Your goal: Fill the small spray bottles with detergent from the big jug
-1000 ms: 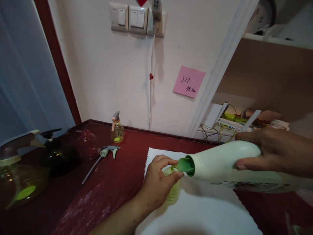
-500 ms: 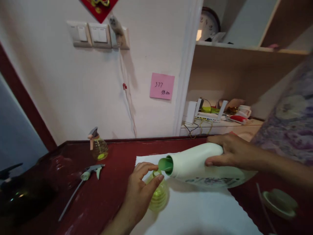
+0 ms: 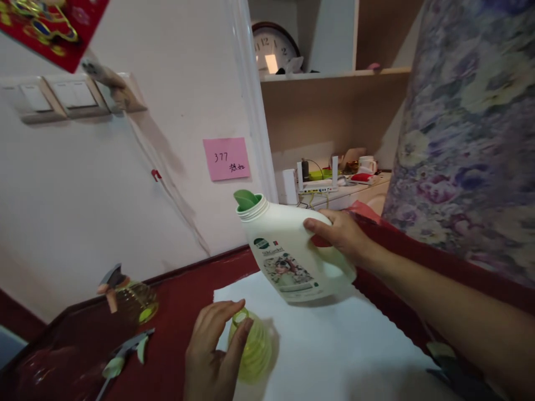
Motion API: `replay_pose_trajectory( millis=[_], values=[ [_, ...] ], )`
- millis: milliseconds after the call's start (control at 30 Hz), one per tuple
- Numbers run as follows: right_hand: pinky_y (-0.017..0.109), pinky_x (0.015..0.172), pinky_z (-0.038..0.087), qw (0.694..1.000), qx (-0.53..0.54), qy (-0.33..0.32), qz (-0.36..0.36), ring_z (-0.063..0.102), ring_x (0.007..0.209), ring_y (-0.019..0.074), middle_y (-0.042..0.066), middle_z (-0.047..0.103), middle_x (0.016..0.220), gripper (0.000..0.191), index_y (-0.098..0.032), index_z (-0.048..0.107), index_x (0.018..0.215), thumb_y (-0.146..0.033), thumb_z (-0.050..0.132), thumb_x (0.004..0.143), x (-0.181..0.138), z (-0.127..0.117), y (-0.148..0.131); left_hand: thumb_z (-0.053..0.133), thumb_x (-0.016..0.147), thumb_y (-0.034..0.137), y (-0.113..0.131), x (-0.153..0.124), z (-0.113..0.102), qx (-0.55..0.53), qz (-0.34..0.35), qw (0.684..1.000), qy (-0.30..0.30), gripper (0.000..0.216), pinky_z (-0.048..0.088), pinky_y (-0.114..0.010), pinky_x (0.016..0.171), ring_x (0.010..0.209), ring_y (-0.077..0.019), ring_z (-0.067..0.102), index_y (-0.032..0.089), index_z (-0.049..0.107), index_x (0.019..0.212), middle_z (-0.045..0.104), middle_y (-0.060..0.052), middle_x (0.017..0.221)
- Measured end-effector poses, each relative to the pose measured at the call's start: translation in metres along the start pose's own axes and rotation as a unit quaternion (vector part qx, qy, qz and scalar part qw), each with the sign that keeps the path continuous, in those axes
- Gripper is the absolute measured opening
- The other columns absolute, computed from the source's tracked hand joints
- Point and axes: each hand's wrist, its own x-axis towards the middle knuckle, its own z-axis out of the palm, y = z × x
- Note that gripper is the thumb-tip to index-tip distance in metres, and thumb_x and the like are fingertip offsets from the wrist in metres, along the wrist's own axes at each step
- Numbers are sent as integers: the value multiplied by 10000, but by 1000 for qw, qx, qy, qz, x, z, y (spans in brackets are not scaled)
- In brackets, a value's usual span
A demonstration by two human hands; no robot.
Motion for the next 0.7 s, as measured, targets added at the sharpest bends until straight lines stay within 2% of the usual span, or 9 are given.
replay_pose_trajectory(
  millis=[167,300,500,700],
  values=[
    [257,513,378,994,105,17,-4,466,544,125,-25,514,607,650,-163,565,757,-798,688,683,-2,32,24,696,853,478,1,2,1,-27,-85,996,-22,289,554,-397,876,1045,-286,662,273,730,1054,706,-64,1106],
    [235,539,387,990,139,32,-19,443,532,95,-53,482,614,563,-168,538,732,-709,677,804,-6,52,44,707,829,518,1,0,3,-73,-134,988,-24,366,530,-407,930,1087,-294,649,252,715,1080,699,-71,1145],
    [228,561,425,988,149,44,-17,481,559,95,-47,519,668,410,-148,571,778,-515,660,936,-12,71,72,701,822,540,3,-2,8,-131,-160,978,-18,405,525,-377,920,1089,-295,647,223,718,1073,699,-84,1139],
    [233,570,467,992,123,35,-1,524,572,99,-41,548,688,358,-138,593,838,-465,631,978,-12,79,77,689,797,602,15,-6,15,-154,-200,968,-5,482,478,-425,1019,1192,-334,615,235,706,1108,716,-85,1201]
  ],
)
